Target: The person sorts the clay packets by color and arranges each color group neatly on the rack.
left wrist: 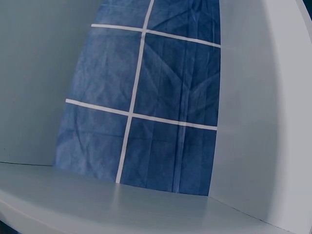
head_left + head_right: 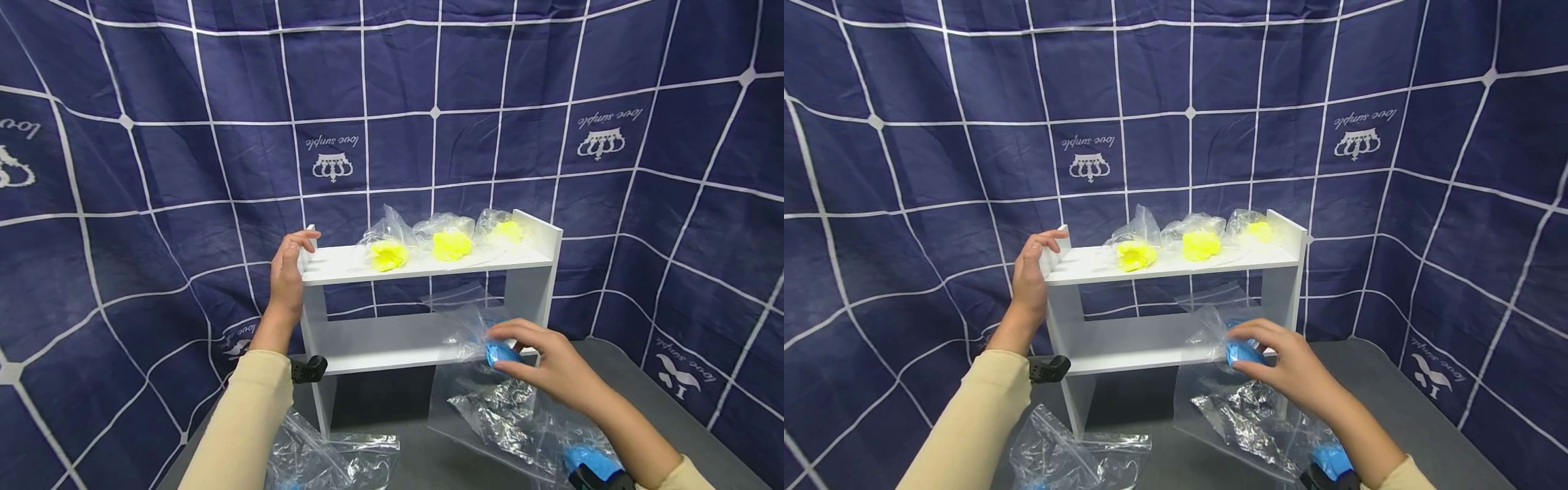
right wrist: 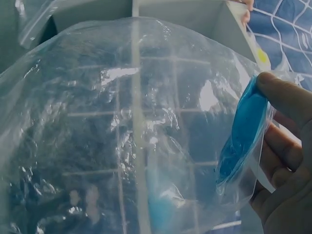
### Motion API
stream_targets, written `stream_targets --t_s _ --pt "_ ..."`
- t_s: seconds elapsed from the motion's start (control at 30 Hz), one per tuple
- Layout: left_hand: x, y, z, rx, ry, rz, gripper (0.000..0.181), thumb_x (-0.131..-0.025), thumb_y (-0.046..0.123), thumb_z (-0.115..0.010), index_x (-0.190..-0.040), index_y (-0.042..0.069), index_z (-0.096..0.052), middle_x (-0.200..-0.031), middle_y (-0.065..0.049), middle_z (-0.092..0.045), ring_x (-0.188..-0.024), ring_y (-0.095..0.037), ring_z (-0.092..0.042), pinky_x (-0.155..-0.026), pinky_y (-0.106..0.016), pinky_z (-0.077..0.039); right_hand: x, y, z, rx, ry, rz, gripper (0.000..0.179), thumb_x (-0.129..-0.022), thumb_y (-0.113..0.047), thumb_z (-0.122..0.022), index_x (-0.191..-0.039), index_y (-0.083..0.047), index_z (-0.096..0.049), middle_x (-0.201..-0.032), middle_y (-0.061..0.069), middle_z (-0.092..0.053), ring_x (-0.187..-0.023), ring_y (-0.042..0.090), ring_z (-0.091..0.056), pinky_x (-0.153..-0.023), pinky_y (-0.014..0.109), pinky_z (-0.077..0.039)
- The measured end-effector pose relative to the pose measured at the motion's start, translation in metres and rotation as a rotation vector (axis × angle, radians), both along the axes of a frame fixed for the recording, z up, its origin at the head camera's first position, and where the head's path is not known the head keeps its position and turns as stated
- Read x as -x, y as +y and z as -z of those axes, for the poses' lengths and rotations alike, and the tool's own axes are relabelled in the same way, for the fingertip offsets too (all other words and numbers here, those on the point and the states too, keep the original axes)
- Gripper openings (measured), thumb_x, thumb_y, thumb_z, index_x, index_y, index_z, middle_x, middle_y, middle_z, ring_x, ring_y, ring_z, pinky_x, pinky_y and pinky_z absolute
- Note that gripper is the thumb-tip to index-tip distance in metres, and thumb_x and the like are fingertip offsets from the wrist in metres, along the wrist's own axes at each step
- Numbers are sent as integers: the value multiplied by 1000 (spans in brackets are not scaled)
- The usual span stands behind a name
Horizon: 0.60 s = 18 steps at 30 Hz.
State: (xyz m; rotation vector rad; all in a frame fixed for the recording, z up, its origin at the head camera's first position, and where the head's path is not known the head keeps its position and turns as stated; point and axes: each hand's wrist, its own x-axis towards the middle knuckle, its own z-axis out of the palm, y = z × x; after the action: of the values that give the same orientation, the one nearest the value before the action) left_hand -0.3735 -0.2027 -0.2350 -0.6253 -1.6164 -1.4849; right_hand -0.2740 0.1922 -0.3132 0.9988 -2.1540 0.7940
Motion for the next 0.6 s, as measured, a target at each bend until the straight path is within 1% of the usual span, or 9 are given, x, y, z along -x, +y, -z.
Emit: stream_targets --t_s 0.1,0.17,0.23,0.33,0.4,0.47,0.6 --pt "0 -3 -1 9 -4 -4 39 -95 25 -29 -88 -8 -47 -120 -20 -60 -134 -29 -43 -113 -35 -19 11 -13 -8 11 -21 -21 43 -78 -15 -78 -117 -24 -65 -116 -5 -66 -90 5 -61 -74 21 -51" --pt "0 -2 -1 13 -4 3 38 -96 24 -28 -88 -9 -46 -121 -22 -60 -133 -30 -43 -113 -36 -19 17 -20 -13 18 -55 -11 40 -80 -18 -77 -117 -25 -65 -116 -6 -65 -89 5 -60 -73 23 -51" --pt "-2 -1 -2 12 -9 7 38 -95 22 -27 -89 -11 -46 -122 -24 -58 -133 -30 -42 -112 -36 -19 22 -28 -16 17 -94 6 36 -82 -22 -75 -116 -26 -66 -115 -7 -65 -89 5 -59 -73 24 -51" --pt "-16 4 -9 16 -24 5 38 -94 18 -26 -91 -15 -44 -124 -29 -56 -132 -33 -42 -112 -36 -19 29 -42 -20 5 -127 42 34 -83 -26 -74 -116 -25 -66 -115 -7 -65 -86 7 -59 -73 26 -51" --pt "-26 8 -13 18 -33 6 38 -94 17 -26 -91 -17 -43 -124 -31 -55 -131 -34 -42 -112 -36 -20 33 -52 -23 2 -129 60 35 -82 -27 -75 -116 -24 -67 -115 -7 -66 -87 8 -59 -73 27 -51" --pt "-34 10 -16 18 -32 7 38 -94 16 -26 -91 -18 -42 -123 -33 -54 -131 -36 -41 -112 -35 -20 38 -62 -27 6 -123 73 35 -81 -26 -76 -115 -22 -68 -115 -6 -66 -88 9 -59 -73 28 -51" --pt "-35 11 -16 11 -27 15 38 -94 16 -27 -91 -19 -42 -123 -33 -54 -131 -37 -42 -111 -34 -21 47 -77 -32 28 -131 107 34 -81 -27 -76 -113 -22 -68 -113 -6 -66 -93 11 -60 -76 30 -52"
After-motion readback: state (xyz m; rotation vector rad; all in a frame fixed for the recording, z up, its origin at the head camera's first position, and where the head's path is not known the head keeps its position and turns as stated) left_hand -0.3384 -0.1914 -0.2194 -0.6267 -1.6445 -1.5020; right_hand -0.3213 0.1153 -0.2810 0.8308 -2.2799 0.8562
